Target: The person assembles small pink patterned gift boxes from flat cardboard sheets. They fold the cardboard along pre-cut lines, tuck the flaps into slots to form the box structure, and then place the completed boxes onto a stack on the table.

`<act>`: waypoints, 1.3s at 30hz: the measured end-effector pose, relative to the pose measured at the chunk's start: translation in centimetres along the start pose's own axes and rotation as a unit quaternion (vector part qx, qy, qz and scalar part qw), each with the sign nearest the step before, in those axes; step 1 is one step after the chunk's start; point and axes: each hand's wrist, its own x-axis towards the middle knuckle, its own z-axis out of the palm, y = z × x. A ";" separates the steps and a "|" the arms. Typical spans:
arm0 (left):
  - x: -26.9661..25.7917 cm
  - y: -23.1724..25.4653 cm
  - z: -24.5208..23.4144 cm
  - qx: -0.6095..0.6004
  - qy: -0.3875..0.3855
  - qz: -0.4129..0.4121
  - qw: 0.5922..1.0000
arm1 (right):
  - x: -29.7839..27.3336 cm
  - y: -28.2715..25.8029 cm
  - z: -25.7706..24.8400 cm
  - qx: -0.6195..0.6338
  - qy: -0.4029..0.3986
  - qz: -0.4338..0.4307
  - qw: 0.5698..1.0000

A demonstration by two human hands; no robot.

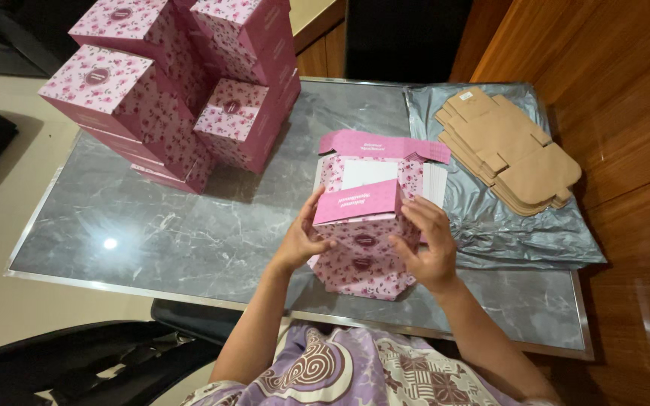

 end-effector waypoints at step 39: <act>-0.1 1.4 -1.0 0.039 -0.023 0.019 0.999 | 0.5 0.2 1.2 0.268 -0.044 0.128 0.954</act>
